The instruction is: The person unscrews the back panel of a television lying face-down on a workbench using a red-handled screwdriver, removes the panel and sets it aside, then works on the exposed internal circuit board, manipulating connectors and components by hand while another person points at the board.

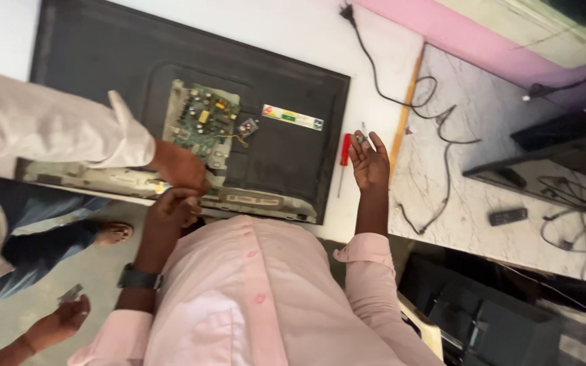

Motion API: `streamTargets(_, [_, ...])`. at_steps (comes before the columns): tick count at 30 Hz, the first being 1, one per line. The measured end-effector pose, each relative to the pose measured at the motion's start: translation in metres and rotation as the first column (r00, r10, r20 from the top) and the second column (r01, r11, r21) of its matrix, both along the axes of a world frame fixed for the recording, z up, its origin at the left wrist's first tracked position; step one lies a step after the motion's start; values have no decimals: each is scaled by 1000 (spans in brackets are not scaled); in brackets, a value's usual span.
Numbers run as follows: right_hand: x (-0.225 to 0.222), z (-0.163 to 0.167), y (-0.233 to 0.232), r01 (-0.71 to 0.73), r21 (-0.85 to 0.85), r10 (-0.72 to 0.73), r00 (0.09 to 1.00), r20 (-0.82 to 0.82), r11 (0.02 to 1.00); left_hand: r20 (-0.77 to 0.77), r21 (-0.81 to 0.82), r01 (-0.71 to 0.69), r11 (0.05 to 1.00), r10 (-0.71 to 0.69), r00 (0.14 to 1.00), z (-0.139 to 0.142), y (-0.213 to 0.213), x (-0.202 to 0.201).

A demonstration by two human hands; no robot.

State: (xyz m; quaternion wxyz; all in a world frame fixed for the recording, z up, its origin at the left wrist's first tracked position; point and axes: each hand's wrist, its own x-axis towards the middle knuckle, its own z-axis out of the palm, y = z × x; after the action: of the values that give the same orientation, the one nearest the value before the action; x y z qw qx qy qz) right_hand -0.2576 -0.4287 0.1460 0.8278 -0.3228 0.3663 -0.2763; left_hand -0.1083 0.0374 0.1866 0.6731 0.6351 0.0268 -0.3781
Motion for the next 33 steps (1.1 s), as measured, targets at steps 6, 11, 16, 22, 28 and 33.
streamTargets(6, [48, -11, 35, -199, -129, 157, 947, -280, 972, 34, 2, 71, 997, -71, 997, -26, 5, -11])
streamTargets(11, [66, -13, 38, -117, -132, 78, 961, -266, 984, 12, 8, 98, 995, -98, 995, -33, 18, -15])
streamTargets(16, [91, 2, 72, -340, -146, 293, 916, -274, 929, 173, 81, 112, 990, -124, 977, -35, 34, -12])
streamTargets(22, [137, 0, 163, -832, -378, 616, 555, -560, 406, 188, 146, 77, 986, -104, 977, -43, 41, -12])
streamTargets(28, [165, 7, 196, -733, -571, 507, 674, -538, 370, 411, 328, -218, 919, 69, 909, -44, 41, 0])
streamTargets(33, [205, 15, 171, -449, -890, 294, 843, -450, -78, 284, 81, -392, 916, 356, 890, -61, 36, 24])
